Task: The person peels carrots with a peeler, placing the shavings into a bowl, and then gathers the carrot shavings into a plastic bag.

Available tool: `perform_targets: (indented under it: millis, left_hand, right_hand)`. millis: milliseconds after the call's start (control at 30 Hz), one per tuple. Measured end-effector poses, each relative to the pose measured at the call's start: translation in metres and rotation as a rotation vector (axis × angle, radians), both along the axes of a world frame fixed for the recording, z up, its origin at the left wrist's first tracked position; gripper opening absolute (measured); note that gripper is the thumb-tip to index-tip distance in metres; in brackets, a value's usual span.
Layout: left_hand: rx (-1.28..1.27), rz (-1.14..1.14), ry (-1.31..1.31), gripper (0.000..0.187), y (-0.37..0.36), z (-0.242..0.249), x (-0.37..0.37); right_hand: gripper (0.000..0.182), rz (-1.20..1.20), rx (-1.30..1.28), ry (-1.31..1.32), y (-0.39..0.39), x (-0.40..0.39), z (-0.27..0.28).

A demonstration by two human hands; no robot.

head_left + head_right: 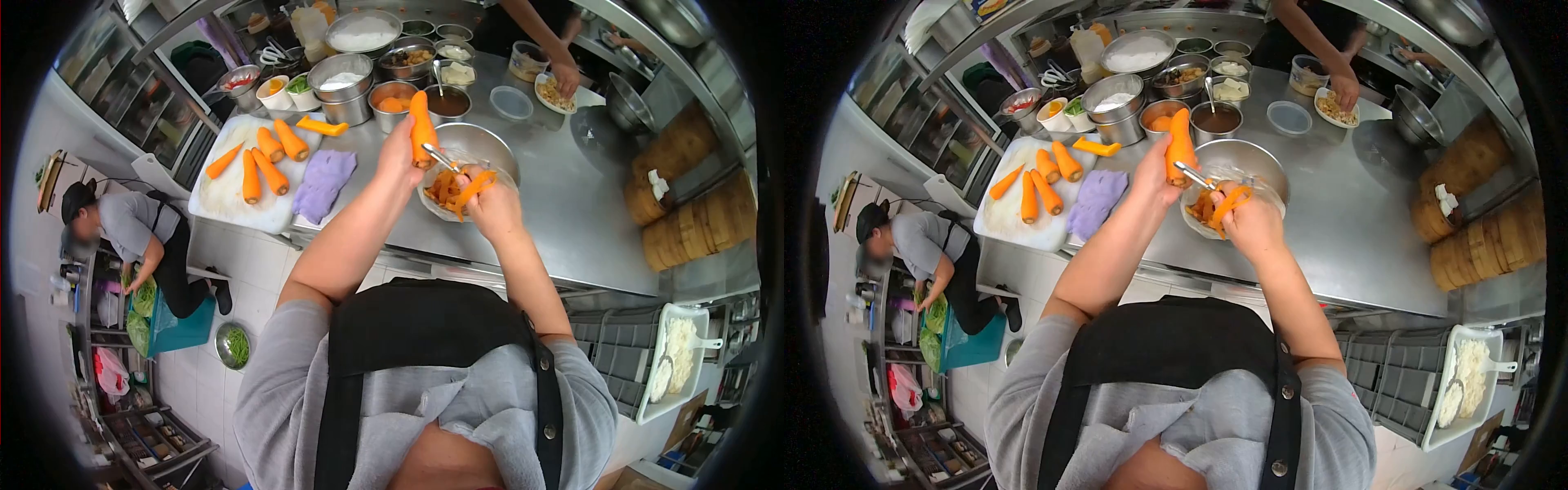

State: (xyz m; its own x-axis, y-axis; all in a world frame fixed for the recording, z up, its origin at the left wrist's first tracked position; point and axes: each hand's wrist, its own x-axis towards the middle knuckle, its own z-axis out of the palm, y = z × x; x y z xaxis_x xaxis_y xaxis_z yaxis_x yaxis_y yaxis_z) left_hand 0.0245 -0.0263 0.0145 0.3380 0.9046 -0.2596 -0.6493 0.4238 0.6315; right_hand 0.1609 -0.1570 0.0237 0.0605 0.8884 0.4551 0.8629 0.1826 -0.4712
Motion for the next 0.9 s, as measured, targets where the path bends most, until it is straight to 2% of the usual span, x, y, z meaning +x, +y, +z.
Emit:
perform_targets:
  millis: [200,300,400,500,733,833,900]
  left_hand:
    - [-0.015,0.033,0.088,0.036,-0.008,0.013,0.016]
    - [-0.007,0.001,0.081,0.035,-0.013,0.016,0.012]
    - [0.053,-0.004,0.136,0.031,-0.025,0.021,0.008]
    - [0.115,-0.134,0.096,0.036,-0.049,0.017,0.004]
    - [0.093,-0.132,0.021,0.036,-0.062,0.031,-0.017]
    - [0.009,-0.042,0.014,0.036,-0.037,0.017,-0.021]
    - [-0.014,0.005,0.038,0.037,-0.024,0.012,-0.019]
  right_hand:
    - [0.026,-0.043,-0.005,-0.071,-0.003,0.001,0.0]
    - [0.025,-0.02,-0.149,-0.05,-0.006,-0.002,0.011]
    - [0.026,-0.019,-0.145,0.029,0.005,0.005,0.007]
    - [0.028,-0.205,-0.33,0.083,0.024,0.027,0.007]
    - [0.025,-0.109,-0.196,0.238,0.025,0.032,-0.009]
    - [0.018,0.009,-0.043,0.248,0.015,0.017,-0.01]
    - [0.017,0.08,-0.032,0.147,0.01,0.012,-0.007]
